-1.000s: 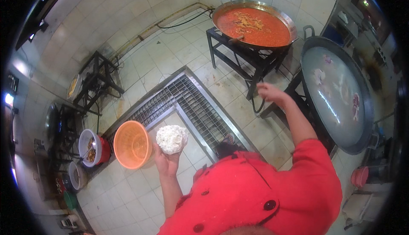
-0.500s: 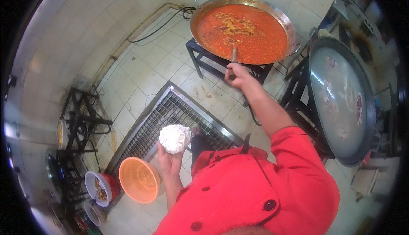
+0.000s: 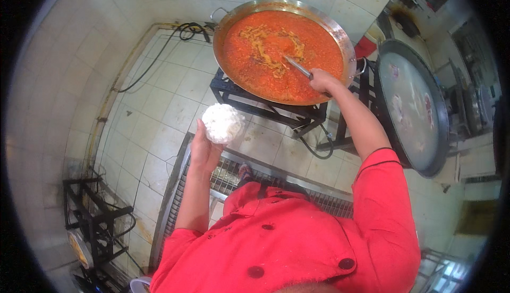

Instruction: The person assembles a layered food item by hand, starting with a white rice cake base, adding red sauce, fried chicken, and yellow fried pieces. The person uses a ladle to scoop sauce and places toppings by hand in a commercial kitchen.

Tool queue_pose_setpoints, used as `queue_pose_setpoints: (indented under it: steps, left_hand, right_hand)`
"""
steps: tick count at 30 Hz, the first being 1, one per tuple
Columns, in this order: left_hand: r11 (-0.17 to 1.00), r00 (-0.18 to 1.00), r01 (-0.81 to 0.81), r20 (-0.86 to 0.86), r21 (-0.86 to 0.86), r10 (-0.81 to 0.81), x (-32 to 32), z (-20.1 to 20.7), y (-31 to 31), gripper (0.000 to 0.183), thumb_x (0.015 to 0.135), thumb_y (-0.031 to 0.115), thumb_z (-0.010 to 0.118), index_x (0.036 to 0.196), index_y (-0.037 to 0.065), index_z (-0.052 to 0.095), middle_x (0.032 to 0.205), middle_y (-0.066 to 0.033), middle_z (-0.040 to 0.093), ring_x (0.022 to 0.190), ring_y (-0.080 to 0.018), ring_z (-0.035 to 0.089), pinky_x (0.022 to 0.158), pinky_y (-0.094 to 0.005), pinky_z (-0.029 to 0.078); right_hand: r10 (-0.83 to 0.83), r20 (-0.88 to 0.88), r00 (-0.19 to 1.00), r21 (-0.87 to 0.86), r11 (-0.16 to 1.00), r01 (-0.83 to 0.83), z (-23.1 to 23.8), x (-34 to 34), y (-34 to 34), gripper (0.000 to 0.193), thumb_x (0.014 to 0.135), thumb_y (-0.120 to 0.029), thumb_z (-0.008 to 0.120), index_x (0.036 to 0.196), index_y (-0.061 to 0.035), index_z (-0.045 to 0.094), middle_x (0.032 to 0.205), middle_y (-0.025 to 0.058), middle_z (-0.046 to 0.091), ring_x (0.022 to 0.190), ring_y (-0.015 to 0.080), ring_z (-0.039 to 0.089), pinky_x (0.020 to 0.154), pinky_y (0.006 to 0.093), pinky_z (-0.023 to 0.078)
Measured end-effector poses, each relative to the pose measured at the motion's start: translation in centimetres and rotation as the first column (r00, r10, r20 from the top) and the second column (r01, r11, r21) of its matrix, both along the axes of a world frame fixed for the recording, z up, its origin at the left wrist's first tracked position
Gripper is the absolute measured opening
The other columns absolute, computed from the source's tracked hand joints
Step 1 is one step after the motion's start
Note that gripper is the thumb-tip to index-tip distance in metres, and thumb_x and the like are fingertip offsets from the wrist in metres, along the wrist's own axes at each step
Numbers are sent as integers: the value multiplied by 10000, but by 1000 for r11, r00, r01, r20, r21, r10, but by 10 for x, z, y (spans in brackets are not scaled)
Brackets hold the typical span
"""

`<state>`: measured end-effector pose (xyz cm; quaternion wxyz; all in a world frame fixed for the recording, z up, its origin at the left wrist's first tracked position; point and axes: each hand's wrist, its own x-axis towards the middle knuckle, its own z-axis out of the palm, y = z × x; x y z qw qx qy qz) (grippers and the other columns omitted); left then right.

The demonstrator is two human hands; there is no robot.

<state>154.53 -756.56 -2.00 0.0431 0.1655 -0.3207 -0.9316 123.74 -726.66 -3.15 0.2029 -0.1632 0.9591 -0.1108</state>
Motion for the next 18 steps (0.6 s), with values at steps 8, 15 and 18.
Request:
queue_pose_setpoints:
  steps: [8,15,18]
  left_hand:
    - [993,1000,-3,23,116,1,4,-27,-18,595,1083,429,194,1484,6,313,1492,-190,408,1375,-360,413,1147,-533,350]
    - [991,998,-44,58,127,37,29,-43,-24,600,1076,451,197,1498,40,309,1507,-184,390,1383,-371,398,1141,-559,336]
    - [993,994,-84,80,86,77,37,-41,-25,609,1073,466,217,1501,41,302,1507,-182,389,1383,-375,395,1143,-554,334]
  right_hand:
    - [-158,-238,958,89,979,184,-20,42,83,297,895,-153,495,1155,-29,564,992,239,678,929,396,663,800,491,519]
    - [-526,568,633,-249,624,741,23,84,96,296,988,-226,399,1143,-9,527,759,73,576,574,175,562,480,350,490]
    - [-512,586,628,-237,633,737,18,97,104,283,996,-223,390,1083,6,533,726,72,567,474,170,524,430,357,465]
